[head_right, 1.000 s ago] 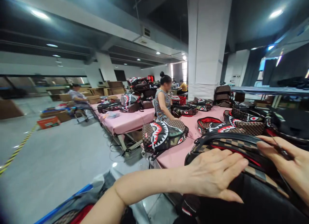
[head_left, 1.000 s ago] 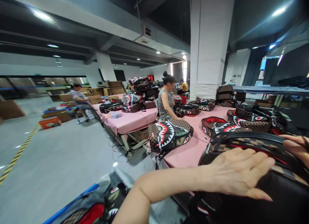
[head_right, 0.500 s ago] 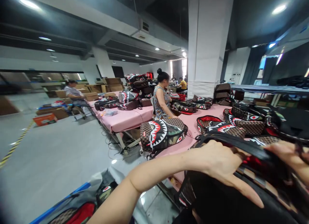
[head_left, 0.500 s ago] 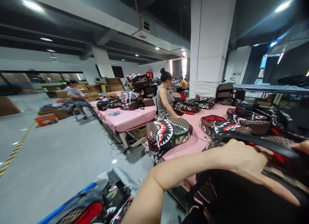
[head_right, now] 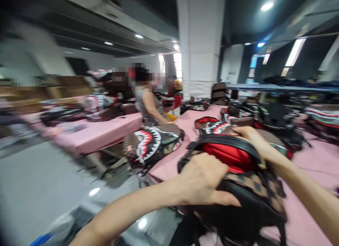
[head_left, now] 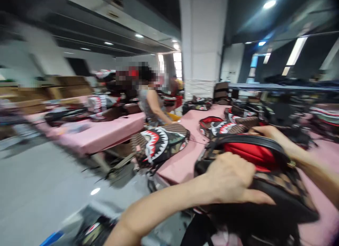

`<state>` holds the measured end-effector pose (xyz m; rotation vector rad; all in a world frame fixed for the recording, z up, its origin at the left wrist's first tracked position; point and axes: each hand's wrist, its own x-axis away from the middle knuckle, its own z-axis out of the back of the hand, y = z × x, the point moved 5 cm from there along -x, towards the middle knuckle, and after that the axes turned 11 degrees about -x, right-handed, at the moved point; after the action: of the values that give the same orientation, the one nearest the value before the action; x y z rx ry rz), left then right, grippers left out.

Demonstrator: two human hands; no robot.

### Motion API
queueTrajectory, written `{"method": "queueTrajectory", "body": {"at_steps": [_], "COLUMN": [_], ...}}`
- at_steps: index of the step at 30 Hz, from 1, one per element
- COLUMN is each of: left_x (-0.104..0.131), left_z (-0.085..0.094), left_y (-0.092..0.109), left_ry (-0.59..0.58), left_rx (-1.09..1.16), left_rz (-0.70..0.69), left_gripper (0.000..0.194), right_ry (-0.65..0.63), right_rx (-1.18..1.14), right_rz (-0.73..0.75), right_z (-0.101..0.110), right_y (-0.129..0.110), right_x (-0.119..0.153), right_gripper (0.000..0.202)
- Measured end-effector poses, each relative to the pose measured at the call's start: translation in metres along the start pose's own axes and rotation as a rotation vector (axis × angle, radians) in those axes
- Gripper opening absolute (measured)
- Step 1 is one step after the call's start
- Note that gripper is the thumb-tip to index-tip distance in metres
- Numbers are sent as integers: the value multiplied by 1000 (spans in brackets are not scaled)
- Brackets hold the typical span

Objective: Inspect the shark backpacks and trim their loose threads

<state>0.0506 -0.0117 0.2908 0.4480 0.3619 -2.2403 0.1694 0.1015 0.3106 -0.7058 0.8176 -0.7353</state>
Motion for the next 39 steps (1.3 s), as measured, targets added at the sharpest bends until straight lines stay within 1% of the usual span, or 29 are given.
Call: {"method": "queueTrajectory", "body": {"at_steps": [1,2,3,5,7,9,13,14,15,17,19,20,21,22,24,25,26,28,29,30,31,33,35,37,39], "left_x": [3,6,6,5,0,-6,-13,-16,-19,-28,-36,-39,-41,-43,-45,-45,-46,-47,-48,-50,-52,-55,-54,-44,-19], "left_z": [1,2,3,5,9,11,5,2,0,-2,-6,-9,-11,-13,-13,-12,-12,-11,-12,-13,-14,-15,-8,10,33], "left_y": [0,0,-1,-1,0,1,4,5,6,6,1,-3,-9,-15,-27,-31,-33,-32,-29,-26,-22,-15,-13,-18,-29], "left_ry": [-18,-67,-136,-278,-399,-505,-774,-818,-831,-775,-711,-692,-671,-641,-551,-512,-486,-464,-457,-456,-456,-453,-396,-250,-54], "left_rx": [1,15,39,112,199,270,375,403,436,525,609,627,628,621,624,643,668,713,725,732,733,704,632,566,569], "left_rz": [5,-3,-24,-104,-179,-213,-261,-265,-264,-246,-198,-154,-100,-51,24,47,61,72,73,69,66,74,103,126,189], "left_gripper": [61,59,58,54,51,48,47,47,49,52,46,40,36,34,38,40,43,45,46,46,46,48,49,44,34], "right_ry": [-95,-159,-148,-191,-220,-221,-213,-206,-198,-169,-86,0,118,259,511,572,555,371,313,261,239,283,368,427,447], "right_rx": [2,-3,-13,-49,-90,-112,-82,-65,-54,-58,-97,-129,-170,-220,-327,-359,-364,-336,-316,-296,-297,-357,-474,-552,-569], "right_rz": [-13,-26,-34,-63,-87,-98,-91,-89,-88,-89,-79,-65,-47,-27,-15,-40,-90,-189,-217,-242,-261,-288,-283,-256,-242], "right_z": [-3,-5,-3,-4,-5,-6,-7,-7,-7,-5,5,14,25,38,58,61,58,36,23,7,-8,-31,-45,-48,-43], "right_y": [-5,-8,-9,-11,-12,-15,-20,-20,-19,-17,-13,-11,-9,-7,-1,1,4,4,3,1,-1,-4,-3,1,9], "right_x": [-6,-10,-13,-12,-6,1,6,6,4,0,0,3,11,25,67,92,116,155,170,180,185,182,170,159,152], "right_gripper": [39,36,36,35,34,34,35,36,37,38,36,36,36,36,39,41,42,35,30,26,23,23,26,28,29]}}
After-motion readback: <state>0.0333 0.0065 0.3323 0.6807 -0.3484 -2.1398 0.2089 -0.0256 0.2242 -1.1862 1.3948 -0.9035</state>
